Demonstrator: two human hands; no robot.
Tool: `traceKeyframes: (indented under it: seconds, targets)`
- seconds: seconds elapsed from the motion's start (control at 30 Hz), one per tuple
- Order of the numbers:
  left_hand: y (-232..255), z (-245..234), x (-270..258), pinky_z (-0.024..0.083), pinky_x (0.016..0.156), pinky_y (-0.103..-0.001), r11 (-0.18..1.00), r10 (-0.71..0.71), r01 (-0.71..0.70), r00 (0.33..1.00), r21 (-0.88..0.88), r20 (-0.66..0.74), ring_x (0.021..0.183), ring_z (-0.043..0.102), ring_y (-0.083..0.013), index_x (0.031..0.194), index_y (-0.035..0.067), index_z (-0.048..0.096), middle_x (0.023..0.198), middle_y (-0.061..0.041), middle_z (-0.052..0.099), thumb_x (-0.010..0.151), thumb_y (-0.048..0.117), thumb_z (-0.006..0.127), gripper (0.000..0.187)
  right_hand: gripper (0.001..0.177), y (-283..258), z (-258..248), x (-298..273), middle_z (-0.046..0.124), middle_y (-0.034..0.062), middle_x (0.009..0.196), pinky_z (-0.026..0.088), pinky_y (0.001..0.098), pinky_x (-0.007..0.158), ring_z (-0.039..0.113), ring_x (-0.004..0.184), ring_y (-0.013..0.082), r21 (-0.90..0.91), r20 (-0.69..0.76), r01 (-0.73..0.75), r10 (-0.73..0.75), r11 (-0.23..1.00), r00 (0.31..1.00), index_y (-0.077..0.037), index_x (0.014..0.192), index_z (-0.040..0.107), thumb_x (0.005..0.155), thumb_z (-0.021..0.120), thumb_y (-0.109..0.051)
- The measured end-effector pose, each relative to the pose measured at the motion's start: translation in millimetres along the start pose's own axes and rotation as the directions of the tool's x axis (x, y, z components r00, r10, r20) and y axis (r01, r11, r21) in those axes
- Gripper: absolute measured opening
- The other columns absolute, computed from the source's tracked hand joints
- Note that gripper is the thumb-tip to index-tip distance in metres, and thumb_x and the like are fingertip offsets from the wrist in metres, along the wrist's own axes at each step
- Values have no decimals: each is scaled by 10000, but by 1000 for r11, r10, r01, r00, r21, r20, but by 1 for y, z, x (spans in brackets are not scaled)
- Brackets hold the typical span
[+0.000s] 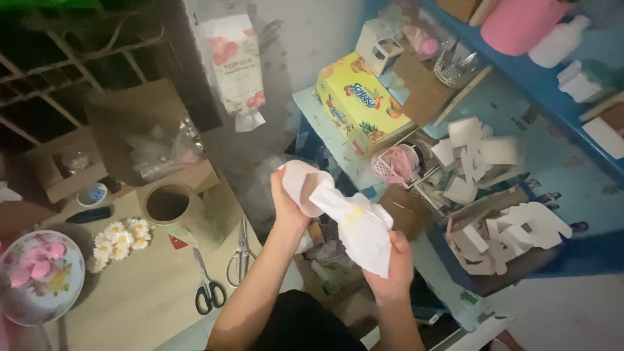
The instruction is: Preparing wax for melting and cleaning a container for a candle.
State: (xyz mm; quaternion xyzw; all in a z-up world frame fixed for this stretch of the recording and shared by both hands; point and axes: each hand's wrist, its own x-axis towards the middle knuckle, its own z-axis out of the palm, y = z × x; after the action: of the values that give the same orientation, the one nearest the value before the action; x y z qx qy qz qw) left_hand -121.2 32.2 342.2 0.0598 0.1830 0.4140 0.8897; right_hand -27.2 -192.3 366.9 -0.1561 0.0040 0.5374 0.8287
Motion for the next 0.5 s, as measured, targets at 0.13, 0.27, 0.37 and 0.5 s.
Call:
traceKeyframes:
  seconds: [0.13, 0.27, 0.37, 0.5]
  targets:
    - [5, 10, -13, 543, 938, -482, 994, -92, 97, 992, -58, 92, 1027, 665, -338, 1107, 61, 637, 1071, -152, 679, 855, 505, 597, 512, 535, -13, 8, -32, 617, 263, 1370, 416, 514, 1124, 607, 1256, 380, -91, 99, 193, -184, 977, 978, 106, 1412, 510, 978, 504, -206]
    - [6, 26, -35, 547, 973, -510, 975, -183, 187, 982, -117, 46, 1012, 674, -332, 1038, 95, 663, 1040, -144, 692, 844, 510, 600, 463, 535, 5, 31, -84, 614, 229, 1353, 427, 504, 1070, 613, 1220, 359, -108, 91, 298, -289, 948, 953, 63, 1430, 515, 995, 496, -248]
    - [-2, 19, -41, 537, 1032, -510, 967, -197, 223, 961, -120, 195, 1035, 664, -334, 1078, 72, 652, 1062, -157, 682, 899, 517, 621, 481, 490, 24, -114, -84, 635, 181, 1302, 470, 459, 992, 631, 1145, 311, -120, 58, 317, -312, 941, 948, 22, 1450, 514, 1044, 485, -250]
    - [-6, 36, -57, 534, 1060, -523, 961, -213, 244, 954, -132, 213, 1073, 658, -322, 1129, 66, 634, 1097, -157, 674, 913, 504, 624, 488, 445, 43, -63, -32, 656, 134, 1252, 513, 414, 915, 651, 1070, 263, -128, 27, 355, -354, 926, 935, -19, 1470, 513, 1093, 474, -252]
